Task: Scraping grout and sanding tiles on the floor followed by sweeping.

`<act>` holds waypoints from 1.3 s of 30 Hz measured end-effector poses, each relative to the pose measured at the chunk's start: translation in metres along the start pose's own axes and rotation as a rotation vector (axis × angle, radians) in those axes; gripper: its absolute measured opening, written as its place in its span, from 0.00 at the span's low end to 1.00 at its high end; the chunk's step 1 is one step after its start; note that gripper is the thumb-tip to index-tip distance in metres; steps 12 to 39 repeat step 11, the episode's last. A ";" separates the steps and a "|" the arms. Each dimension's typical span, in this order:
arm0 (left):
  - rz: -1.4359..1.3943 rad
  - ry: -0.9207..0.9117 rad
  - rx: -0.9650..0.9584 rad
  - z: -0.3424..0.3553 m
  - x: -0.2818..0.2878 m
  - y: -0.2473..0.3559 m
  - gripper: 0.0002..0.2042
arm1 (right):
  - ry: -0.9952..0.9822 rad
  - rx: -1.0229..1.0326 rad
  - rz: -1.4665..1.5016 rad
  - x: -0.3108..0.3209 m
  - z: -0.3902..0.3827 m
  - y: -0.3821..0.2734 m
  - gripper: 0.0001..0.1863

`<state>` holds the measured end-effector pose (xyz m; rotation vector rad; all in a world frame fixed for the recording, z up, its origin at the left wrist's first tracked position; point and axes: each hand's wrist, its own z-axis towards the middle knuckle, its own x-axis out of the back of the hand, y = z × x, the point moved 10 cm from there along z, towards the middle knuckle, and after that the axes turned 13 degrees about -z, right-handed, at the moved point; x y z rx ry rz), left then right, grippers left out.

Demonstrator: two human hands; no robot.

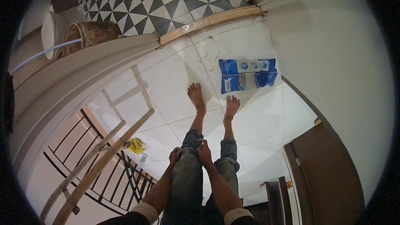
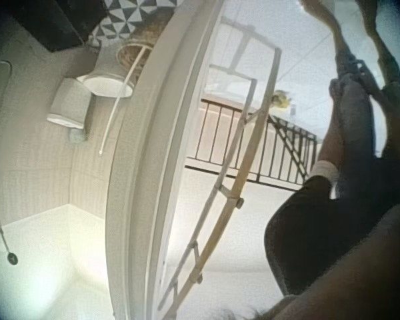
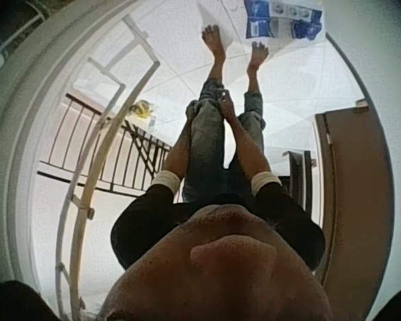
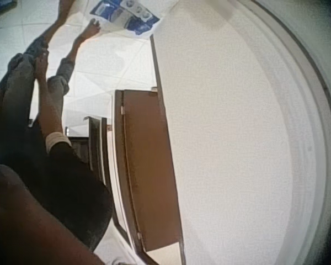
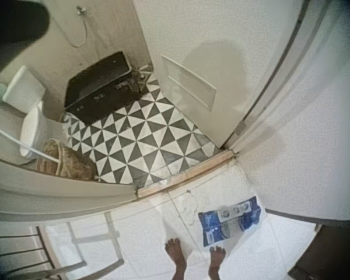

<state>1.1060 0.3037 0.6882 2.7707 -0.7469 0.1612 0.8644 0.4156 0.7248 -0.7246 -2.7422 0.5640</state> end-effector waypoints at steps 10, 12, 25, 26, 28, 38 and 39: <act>0.019 -0.089 -0.251 -0.054 -0.023 0.089 0.16 | 0.073 0.266 -0.350 0.117 -0.033 -0.070 0.18; 0.260 -0.091 -0.334 -0.077 -0.030 0.112 0.18 | 0.090 0.265 -0.356 0.124 -0.049 -0.077 0.18; 0.260 -0.091 -0.334 -0.077 -0.030 0.112 0.18 | 0.090 0.265 -0.356 0.124 -0.049 -0.077 0.18; 0.260 -0.091 -0.334 -0.077 -0.030 0.112 0.18 | 0.090 0.265 -0.356 0.124 -0.049 -0.077 0.18; 0.260 -0.091 -0.334 -0.077 -0.030 0.112 0.18 | 0.090 0.265 -0.356 0.124 -0.049 -0.077 0.18; 0.260 -0.091 -0.334 -0.077 -0.030 0.112 0.18 | 0.090 0.265 -0.356 0.124 -0.049 -0.077 0.18; 0.260 -0.091 -0.334 -0.077 -0.030 0.112 0.18 | 0.090 0.265 -0.356 0.124 -0.049 -0.077 0.18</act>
